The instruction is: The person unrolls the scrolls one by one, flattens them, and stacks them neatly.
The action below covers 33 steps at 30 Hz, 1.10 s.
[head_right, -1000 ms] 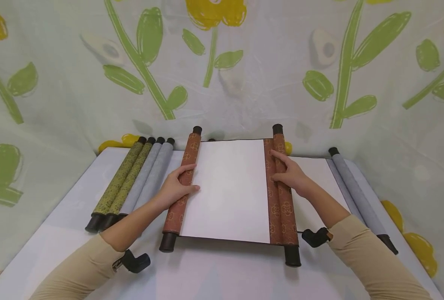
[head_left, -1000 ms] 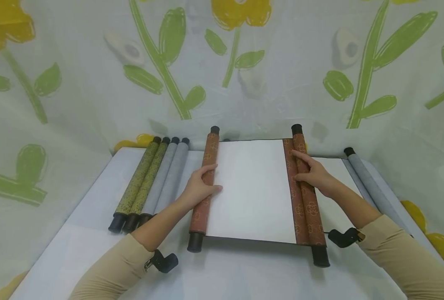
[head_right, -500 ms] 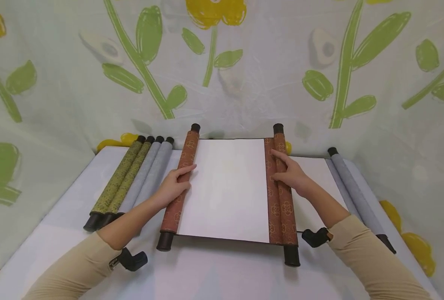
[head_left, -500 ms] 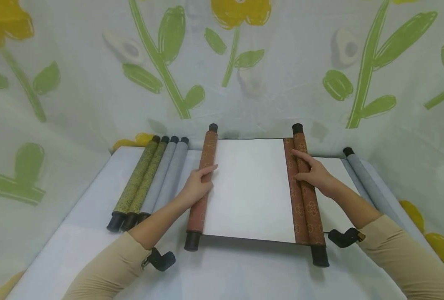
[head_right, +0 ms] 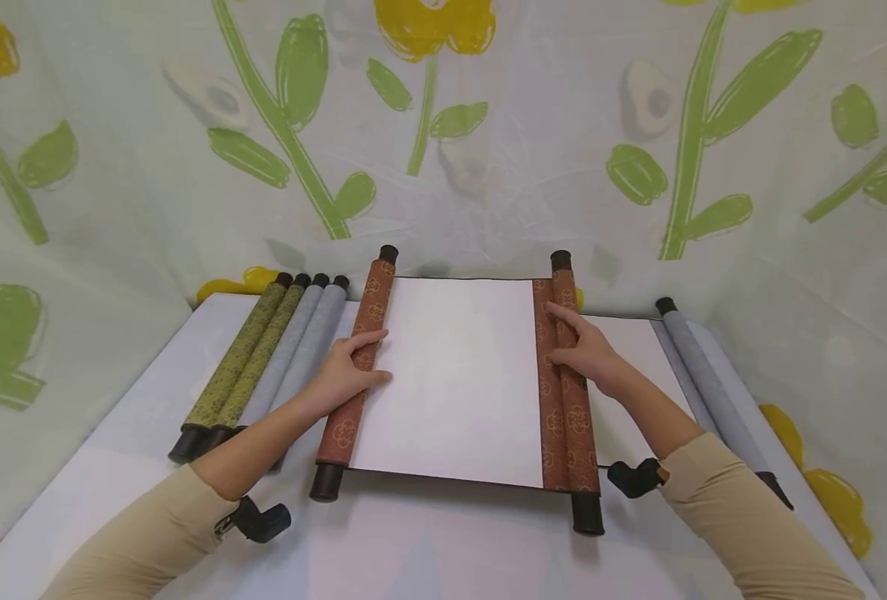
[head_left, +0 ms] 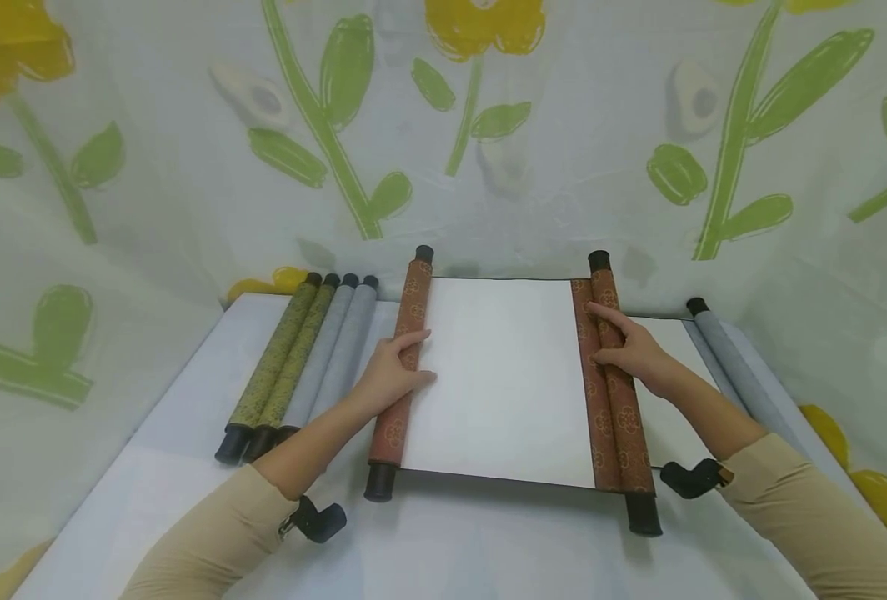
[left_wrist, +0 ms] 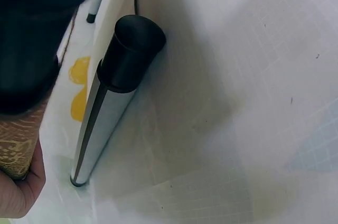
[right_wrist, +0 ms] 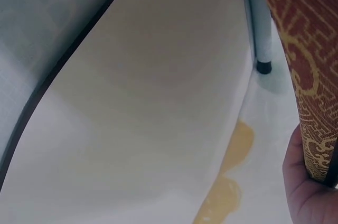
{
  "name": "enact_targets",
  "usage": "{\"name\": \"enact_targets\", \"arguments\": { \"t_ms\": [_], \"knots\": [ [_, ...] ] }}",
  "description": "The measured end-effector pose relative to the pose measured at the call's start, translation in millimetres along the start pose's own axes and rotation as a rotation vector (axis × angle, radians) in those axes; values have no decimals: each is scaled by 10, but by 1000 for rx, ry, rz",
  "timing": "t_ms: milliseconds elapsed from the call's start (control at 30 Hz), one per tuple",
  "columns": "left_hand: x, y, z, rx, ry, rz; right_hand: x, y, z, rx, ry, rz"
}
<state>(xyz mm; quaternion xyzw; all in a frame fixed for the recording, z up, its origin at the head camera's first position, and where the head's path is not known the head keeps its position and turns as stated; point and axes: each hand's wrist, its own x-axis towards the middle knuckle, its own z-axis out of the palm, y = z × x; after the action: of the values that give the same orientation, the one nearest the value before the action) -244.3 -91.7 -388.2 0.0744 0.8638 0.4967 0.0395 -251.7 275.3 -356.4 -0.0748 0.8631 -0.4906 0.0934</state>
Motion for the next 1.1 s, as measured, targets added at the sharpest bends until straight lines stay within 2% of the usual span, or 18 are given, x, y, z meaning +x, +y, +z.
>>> {"name": "enact_targets", "arguments": {
  "t_ms": [233, 567, 767, 833, 1000, 1100],
  "knots": [
    [-4, -10, -37, -47, 3, 67, -6, -12, -6, 14, -11, -20],
    [7, -40, -72, -9, 0, 69, -12, -7, -32, 5, -3, -15],
    [0, -45, -97, -55, 20, 110, -18, 14, -69, -17, 12, -8],
    [3, -59, -102, -53, 11, 95, -19, 21, -76, -19, 11, -1],
    [10, -74, -105, -27, -15, 2, -21, 22, -75, -22, 7, 6],
    [13, -73, -109, -16, -3, -4, -24, 16, -68, -22, 5, -2]
  ]
}}
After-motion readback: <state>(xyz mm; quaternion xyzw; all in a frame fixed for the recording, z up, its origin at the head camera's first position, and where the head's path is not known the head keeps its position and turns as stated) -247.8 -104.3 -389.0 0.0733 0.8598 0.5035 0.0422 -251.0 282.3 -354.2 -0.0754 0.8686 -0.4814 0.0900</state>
